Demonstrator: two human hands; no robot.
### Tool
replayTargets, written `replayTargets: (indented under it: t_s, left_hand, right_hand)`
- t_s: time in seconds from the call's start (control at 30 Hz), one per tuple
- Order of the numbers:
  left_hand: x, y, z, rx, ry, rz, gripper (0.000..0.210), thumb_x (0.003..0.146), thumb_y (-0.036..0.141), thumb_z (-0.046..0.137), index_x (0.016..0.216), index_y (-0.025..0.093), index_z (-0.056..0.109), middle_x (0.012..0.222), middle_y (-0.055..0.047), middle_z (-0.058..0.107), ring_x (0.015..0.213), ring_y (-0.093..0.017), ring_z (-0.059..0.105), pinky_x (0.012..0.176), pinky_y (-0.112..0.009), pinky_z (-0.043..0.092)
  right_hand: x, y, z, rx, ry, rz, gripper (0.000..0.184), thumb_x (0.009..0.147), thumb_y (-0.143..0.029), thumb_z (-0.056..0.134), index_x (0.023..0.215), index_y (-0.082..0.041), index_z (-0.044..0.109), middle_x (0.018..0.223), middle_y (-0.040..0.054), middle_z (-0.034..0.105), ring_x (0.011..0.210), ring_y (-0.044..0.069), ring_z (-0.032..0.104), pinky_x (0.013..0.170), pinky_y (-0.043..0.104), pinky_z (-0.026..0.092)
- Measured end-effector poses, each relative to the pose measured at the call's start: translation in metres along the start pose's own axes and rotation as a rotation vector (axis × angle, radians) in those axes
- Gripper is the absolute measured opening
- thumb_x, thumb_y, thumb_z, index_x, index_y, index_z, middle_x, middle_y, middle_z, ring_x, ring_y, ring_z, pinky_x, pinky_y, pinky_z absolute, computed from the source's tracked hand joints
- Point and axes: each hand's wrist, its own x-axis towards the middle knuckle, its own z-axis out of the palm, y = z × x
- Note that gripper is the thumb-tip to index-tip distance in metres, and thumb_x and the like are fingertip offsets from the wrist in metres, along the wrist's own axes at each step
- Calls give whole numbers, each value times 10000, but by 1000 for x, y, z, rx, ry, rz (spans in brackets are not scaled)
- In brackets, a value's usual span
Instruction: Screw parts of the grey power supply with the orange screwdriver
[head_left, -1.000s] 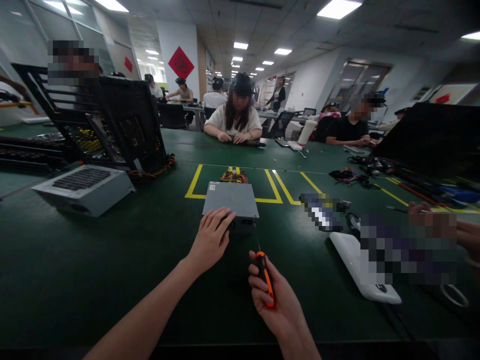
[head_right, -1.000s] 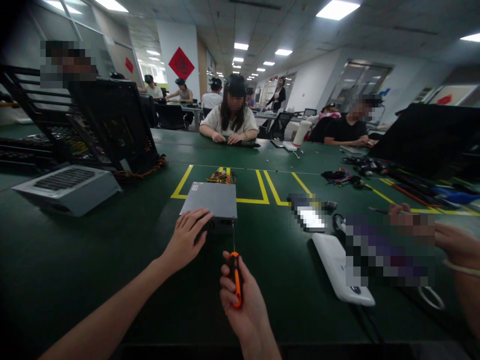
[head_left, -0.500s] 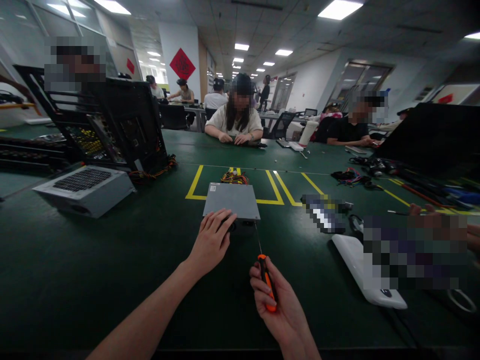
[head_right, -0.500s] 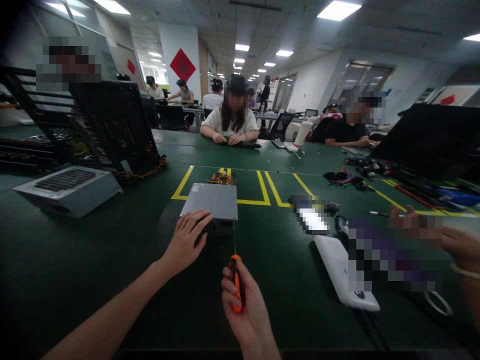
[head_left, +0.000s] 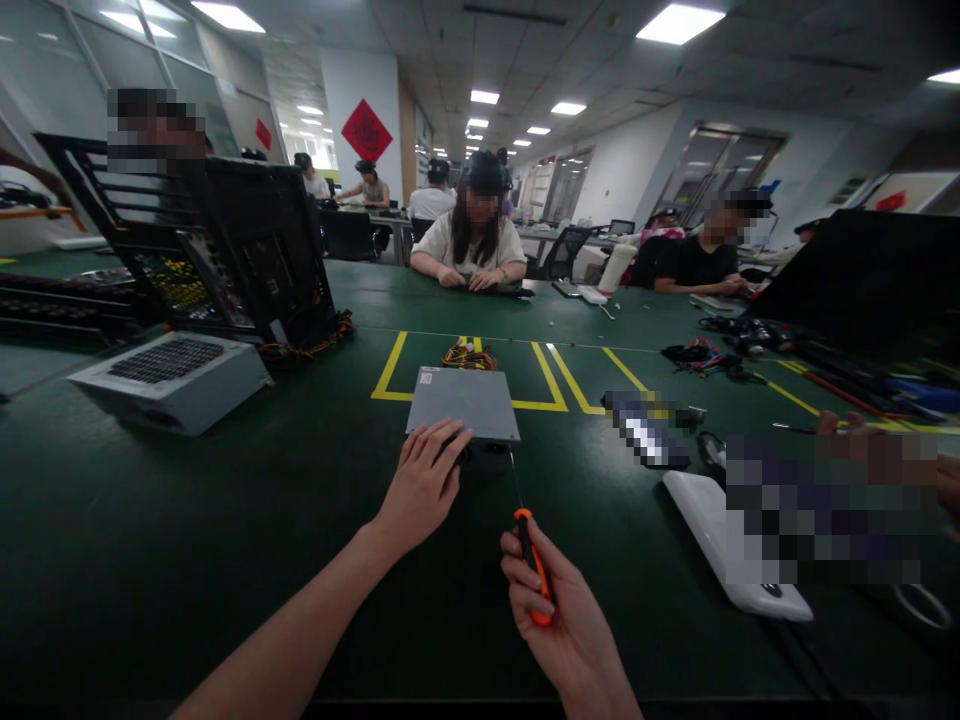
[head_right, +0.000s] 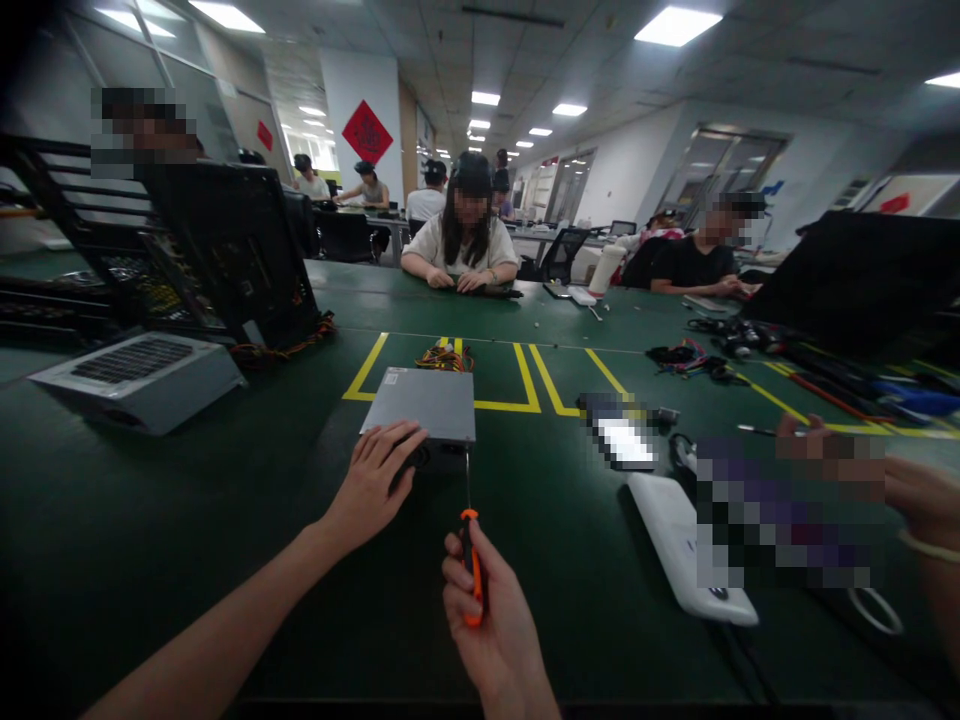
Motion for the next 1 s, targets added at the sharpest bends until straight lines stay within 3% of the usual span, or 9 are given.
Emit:
replayTargets:
  t_s: [0.17, 0.3, 0.43, 0.67, 0.87, 1.0]
  left_hand:
    - [0, 2, 0, -10, 7, -10, 465, 829, 117, 391, 1282, 221, 371, 1289, -60, 425, 1226, -196, 338, 1061, -417, 230]
    - [-1, 4, 0, 38, 16, 14, 462, 837, 125, 391, 1286, 229, 371, 1314, -59, 404, 1252, -201, 306, 1067, -422, 217]
    - [-4, 8, 1, 123, -44, 104, 473, 835, 126, 403, 1286, 265, 374, 1373, -56, 330, 1289, -216, 241, 1070, -460, 165]
    - [-2, 17, 11, 196, -76, 261, 479, 798, 151, 489, 1255, 275, 416, 1405, -69, 265, 1304, -240, 204, 1065, -452, 169]
    - [-2, 17, 16, 216, -59, 257, 459, 806, 179, 490, 1247, 288, 427, 1384, -84, 301, 1291, -241, 228, 1030, -449, 203]
    - [-2, 20, 19, 245, -35, 215, 457, 796, 194, 508, 1234, 308, 444, 1403, -89, 273, 1267, -255, 264, 963, -437, 258]
  right_hand:
    - [-1, -2, -1, -50, 32, 16, 183, 897, -240, 378, 884, -107, 504, 655, -9, 457, 408, 0, 365, 312, 71, 279]
    - [-3, -1, -1, -82, 4, -33, 185, 891, -243, 390, 929, -102, 504, 687, 13, 479, 401, 0, 345, 286, 74, 234]
    - [-4, -2, -2, -67, 44, -95, 87, 869, -141, 412, 873, -99, 488, 727, 31, 497, 432, 0, 386, 295, 64, 242]
    - [0, -6, -7, -108, 18, 11, 212, 900, -249, 369, 969, -97, 500, 630, -22, 439, 380, -2, 334, 280, 75, 225]
    - [0, -9, -8, -54, 10, -14, 164, 899, -212, 369, 849, -109, 485, 671, -8, 459, 384, -13, 331, 280, 67, 211]
    - [0, -13, -10, -60, 8, 36, 208, 908, -259, 347, 882, -110, 490, 637, -21, 440, 407, 5, 371, 293, 72, 249]
